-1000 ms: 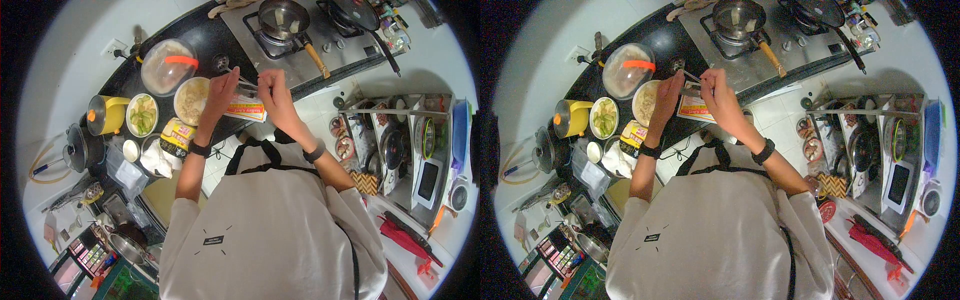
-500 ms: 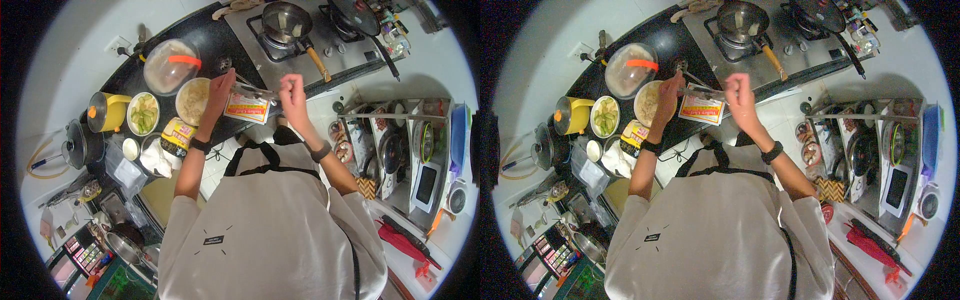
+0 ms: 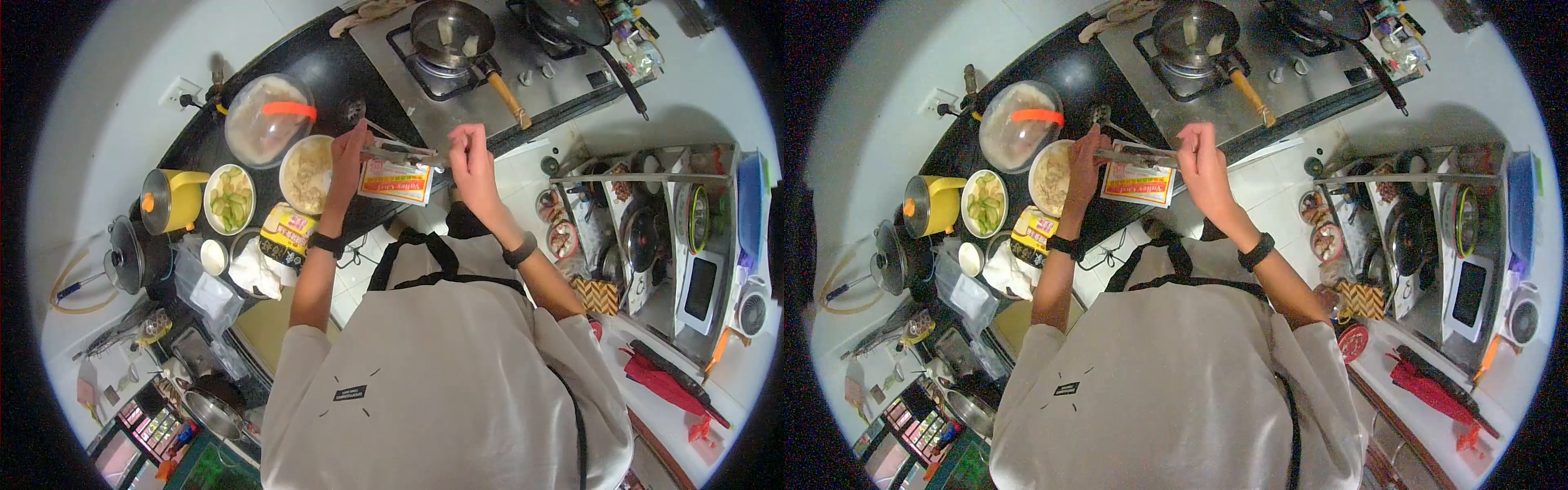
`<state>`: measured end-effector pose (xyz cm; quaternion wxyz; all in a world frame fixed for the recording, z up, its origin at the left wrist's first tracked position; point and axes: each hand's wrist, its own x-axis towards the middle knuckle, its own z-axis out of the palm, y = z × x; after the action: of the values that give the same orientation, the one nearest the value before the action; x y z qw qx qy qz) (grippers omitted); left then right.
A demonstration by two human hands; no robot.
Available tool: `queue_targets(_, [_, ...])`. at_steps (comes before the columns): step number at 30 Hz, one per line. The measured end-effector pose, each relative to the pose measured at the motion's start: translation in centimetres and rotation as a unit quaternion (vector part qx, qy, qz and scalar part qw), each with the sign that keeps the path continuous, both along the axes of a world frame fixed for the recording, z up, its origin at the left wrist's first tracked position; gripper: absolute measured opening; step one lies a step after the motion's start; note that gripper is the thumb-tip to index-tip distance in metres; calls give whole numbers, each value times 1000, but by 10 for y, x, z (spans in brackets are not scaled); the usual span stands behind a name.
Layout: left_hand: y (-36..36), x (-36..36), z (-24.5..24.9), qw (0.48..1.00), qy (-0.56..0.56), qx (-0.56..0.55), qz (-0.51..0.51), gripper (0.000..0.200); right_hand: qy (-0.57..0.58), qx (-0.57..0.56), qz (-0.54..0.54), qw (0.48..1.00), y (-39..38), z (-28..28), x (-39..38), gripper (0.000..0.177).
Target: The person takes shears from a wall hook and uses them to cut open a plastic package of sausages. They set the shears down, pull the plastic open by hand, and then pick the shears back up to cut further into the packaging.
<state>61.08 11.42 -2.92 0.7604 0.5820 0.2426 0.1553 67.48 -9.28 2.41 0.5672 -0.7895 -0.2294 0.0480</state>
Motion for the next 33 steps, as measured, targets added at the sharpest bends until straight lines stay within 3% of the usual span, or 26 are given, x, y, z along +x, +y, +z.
queue_targets(8, [2,-6,21,998,-7,58,-10,38,-15,7,34,999,13,15,-6,14])
queue_targets(10, [-2,-13,40,986,-37,159,-32,38,-18,11,36,999,17,22,-16,15])
queue_targets(13, [6,-12,39,975,-30,216,-50,39,-16,14,44,999,24,30,-18,16])
queue_targets(14, [6,-13,38,974,-30,217,-51,39,-5,10,50,999,26,32,-17,18])
queue_targets(16, [5,-14,37,993,-32,117,-10,38,-15,13,58,998,29,32,-15,19])
queue_targets(22, [11,-12,26,997,-16,71,3,37,-7,-4,64,998,34,34,-8,22])
queue_targets(33, [11,-16,21,995,-18,97,5,39,-28,-7,52,998,32,28,-11,22])
